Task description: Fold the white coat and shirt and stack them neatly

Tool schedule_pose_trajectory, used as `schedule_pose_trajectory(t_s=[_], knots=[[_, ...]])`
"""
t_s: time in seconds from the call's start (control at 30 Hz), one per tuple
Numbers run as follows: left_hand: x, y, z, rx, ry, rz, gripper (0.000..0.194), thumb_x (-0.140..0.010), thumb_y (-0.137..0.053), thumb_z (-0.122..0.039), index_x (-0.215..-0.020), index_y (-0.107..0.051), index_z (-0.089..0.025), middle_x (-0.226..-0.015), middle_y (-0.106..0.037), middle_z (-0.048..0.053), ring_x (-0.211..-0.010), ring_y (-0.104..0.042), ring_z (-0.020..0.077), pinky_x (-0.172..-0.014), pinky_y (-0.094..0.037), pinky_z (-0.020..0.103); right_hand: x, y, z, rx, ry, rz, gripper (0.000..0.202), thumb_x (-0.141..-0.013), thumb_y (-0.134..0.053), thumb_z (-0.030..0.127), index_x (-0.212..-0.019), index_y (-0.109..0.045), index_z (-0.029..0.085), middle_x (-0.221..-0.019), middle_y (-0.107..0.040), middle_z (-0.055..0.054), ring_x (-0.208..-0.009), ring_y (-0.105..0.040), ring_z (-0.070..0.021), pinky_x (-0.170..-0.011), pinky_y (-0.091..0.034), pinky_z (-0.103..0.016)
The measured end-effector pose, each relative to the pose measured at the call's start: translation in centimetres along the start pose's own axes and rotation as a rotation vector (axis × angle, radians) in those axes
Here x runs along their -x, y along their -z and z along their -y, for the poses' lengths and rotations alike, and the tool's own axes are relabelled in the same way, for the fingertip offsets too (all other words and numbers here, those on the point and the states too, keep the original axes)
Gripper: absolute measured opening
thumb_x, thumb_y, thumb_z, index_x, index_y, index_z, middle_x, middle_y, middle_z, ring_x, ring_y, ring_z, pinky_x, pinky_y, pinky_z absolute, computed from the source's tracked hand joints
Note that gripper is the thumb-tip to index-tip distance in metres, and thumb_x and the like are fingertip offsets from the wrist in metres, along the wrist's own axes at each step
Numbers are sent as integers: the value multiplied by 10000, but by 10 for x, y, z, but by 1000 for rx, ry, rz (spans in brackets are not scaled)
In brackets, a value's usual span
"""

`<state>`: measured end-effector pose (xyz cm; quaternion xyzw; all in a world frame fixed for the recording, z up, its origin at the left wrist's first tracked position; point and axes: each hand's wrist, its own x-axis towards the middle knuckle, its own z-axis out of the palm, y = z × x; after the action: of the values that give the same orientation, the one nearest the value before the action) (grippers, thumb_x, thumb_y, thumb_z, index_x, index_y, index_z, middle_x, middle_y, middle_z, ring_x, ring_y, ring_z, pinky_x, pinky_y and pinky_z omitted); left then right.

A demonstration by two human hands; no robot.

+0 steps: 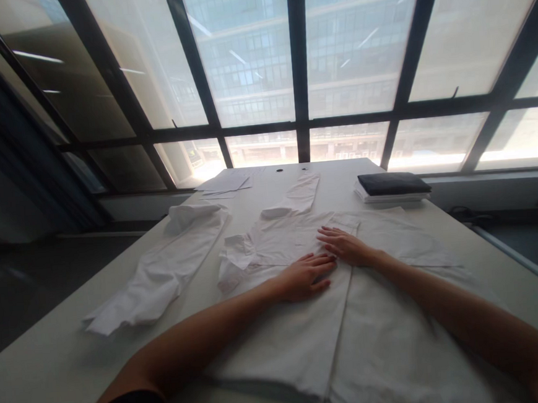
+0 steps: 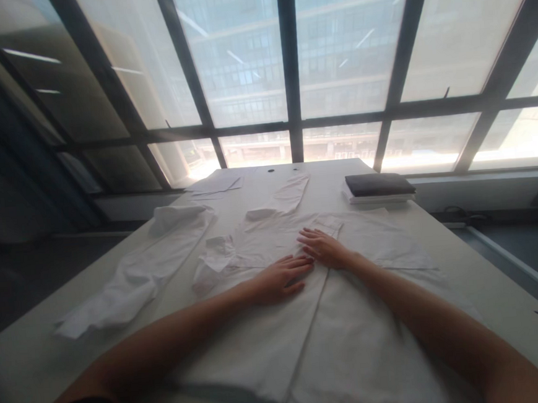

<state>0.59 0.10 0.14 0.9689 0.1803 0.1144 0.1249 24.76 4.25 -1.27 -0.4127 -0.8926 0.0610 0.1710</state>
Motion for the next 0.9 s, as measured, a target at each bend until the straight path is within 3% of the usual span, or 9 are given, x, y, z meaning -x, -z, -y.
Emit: schedule_pose_trajectory(t_s=[0.07,0.23,0.4,0.6,0.7,0.8,0.9], knots=[[0,1,-1,-8,-1,-9,559,-988,-473,-423,-1509,-395,-237,-1563,-385,64,-1460,-316,237,-1229,-192,411,0,0,3,-51,28,26,491,-1023,-336,395,-1434,-518,197,-1546,-411,-88,-1461,-304,-210,-1195,-239,-407],[-1,3,-2,3,-2,13,562,-993,-458,-411,-1520,-372,-238,-1575,-361,59,-1462,-313,223,-1230,-184,411,-1,-5,1,-43,-83,-2,493,-977,-431,359,-1437,-516,203,-1544,-409,-98,-1448,-334,-233,-1190,-242,-442],[0,2,-1,12,8,18,559,-994,-451,-429,-1516,-379,-242,-1570,-369,64,-1464,-310,222,-1225,-196,419,-3,-8,-4,38,-177,7,503,-981,-413,351,-1452,-489,191,-1554,-394,-102,-1454,-318,-220,-1189,-241,-427],[0,2,-1,26,11,15,542,-994,-456,-422,-1508,-390,-262,-1559,-391,53,-1454,-332,211,-1222,-209,412,-2,-9,-13,223,-521,-70,507,-984,-391,341,-1412,-520,104,-1522,-420,-190,-1427,-351,-316,-1166,-242,-515],[0,2,-2,29,10,10,542,-993,-461,-422,-1507,-390,-268,-1557,-395,55,-1455,-329,209,-1219,-217,405,0,-7,-18,255,-617,-107,500,-963,-406,297,-1402,-529,91,-1517,-419,-207,-1429,-342,-331,-1160,-241,-531],[1,2,-2,27,6,4,538,-997,-454,-425,-1507,-390,-265,-1552,-404,56,-1455,-329,206,-1217,-221,399,1,-5,-18,202,-532,-151,513,-954,-407,264,-1425,-505,86,-1529,-404,-200,-1451,-309,-305,-1177,-223,-505],[1,2,-2,14,3,2,541,-997,-457,-414,-1511,-383,-263,-1557,-395,54,-1457,-326,208,-1219,-214,398,0,-3,-12,63,-243,-153,524,-964,-411,284,-1459,-473,123,-1561,-371,-146,-1470,-281,-239,-1199,-213,-431]])
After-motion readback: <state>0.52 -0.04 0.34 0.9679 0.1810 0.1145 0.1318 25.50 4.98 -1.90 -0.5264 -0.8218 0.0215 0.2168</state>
